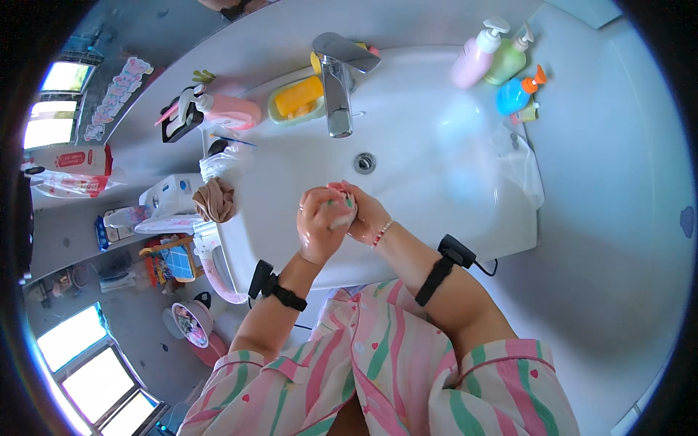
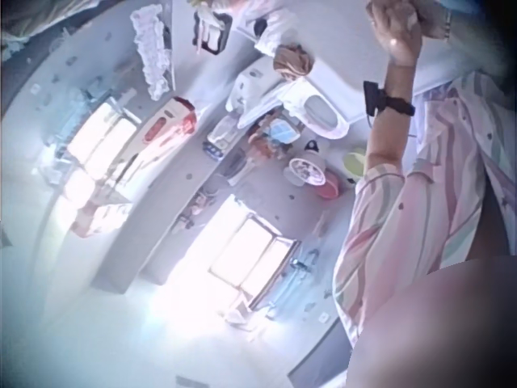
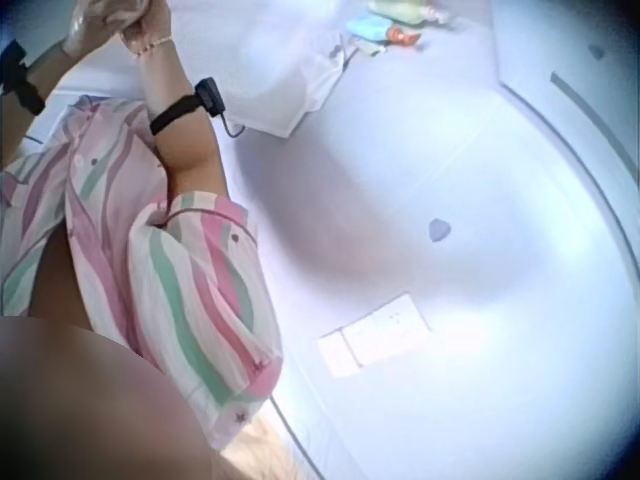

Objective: Hand washing a small cloth and a sock in a bathroom sink.

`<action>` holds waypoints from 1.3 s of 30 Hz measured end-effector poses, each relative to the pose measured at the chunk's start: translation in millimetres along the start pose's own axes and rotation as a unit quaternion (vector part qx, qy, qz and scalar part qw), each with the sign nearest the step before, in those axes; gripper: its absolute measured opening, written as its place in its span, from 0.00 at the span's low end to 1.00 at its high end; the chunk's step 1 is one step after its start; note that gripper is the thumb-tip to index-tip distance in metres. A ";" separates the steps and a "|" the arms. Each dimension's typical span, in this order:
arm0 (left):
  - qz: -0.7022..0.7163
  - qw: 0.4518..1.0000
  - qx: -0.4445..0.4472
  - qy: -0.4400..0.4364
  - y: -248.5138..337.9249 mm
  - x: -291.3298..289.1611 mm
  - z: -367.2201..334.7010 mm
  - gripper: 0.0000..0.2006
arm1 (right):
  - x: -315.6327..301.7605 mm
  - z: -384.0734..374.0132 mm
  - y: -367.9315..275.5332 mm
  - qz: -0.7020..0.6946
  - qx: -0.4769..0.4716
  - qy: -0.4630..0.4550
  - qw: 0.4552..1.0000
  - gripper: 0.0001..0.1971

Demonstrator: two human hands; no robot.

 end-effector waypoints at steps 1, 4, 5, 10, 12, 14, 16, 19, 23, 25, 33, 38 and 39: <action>0.003 1.000 0.027 0.006 8.9 -3.3 -0.6 0.15 | -1.0 4.8 1.0 0.003 0.001 0.001 1.000 0.13; 0.020 0.999 -0.022 0.013 12.9 -14.5 -3.8 0.19 | 13.1 22.3 8.8 -0.013 0.028 -0.057 0.998 0.19; 0.017 0.999 -0.027 0.013 16.7 -18.8 -10.8 0.19 | 15.1 26.0 7.5 -0.010 0.028 -0.056 0.998 0.19; -0.020 0.993 0.094 -0.068 61.3 -29.4 -27.8 0.16 | 60.7 61.7 19.3 0.076 0.065 -0.123 0.987 0.22; -0.030 0.989 0.129 -0.071 81.2 -40.3 -38.2 0.15 | 72.5 69.1 19.2 0.113 0.100 -0.175 0.973 0.22; -0.049 0.971 0.215 -0.098 106.6 -51.1 -37.6 0.13 | 88.6 76.6 31.7 0.214 0.116 -0.149 0.958 0.21; -0.059 0.965 0.229 -0.109 110.7 -56.0 -31.8 0.13 | 104.4 78.9 40.5 0.260 0.141 -0.178 0.939 0.20; -0.083 0.950 0.275 -0.119 118.0 -57.5 -20.4 0.11 | 118.7 80.5 50.8 0.378 0.142 -0.168 0.899 0.19; -0.078 0.932 0.330 -0.127 121.0 -48.6 2.8 0.09 | 117.7 73.3 56.0 0.564 0.148 -0.152 0.798 0.20; -0.107 0.928 0.332 -0.130 118.0 -42.5 3.8 0.08 | 107.2 67.7 56.7 0.591 0.178 -0.103 0.780 0.19; -0.095 0.931 0.340 -0.091 109.3 -24.3 21.7 0.05 | 79.7 46.9 44.3 0.743 0.169 -0.040 0.646 0.13; -0.123 0.924 0.347 -0.106 106.8 -9.9 32.1 0.05 | 81.3 41.9 43.9 0.809 0.128 -0.066 0.569 0.11; -0.125 0.923 0.350 -0.103 106.2 -8.8 34.3 0.06 | 80.9 40.5 44.6 0.810 0.129 -0.065 0.569 0.11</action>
Point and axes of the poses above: each hand's wrist, its own z-axis away from the middle knuckle, its own x-axis out of the palm, y = z × x, the point moved 10 cm from there along -z, towards the middle knuckle, and after that the axes turned 10 degrees about y, right-handed, at the moved point
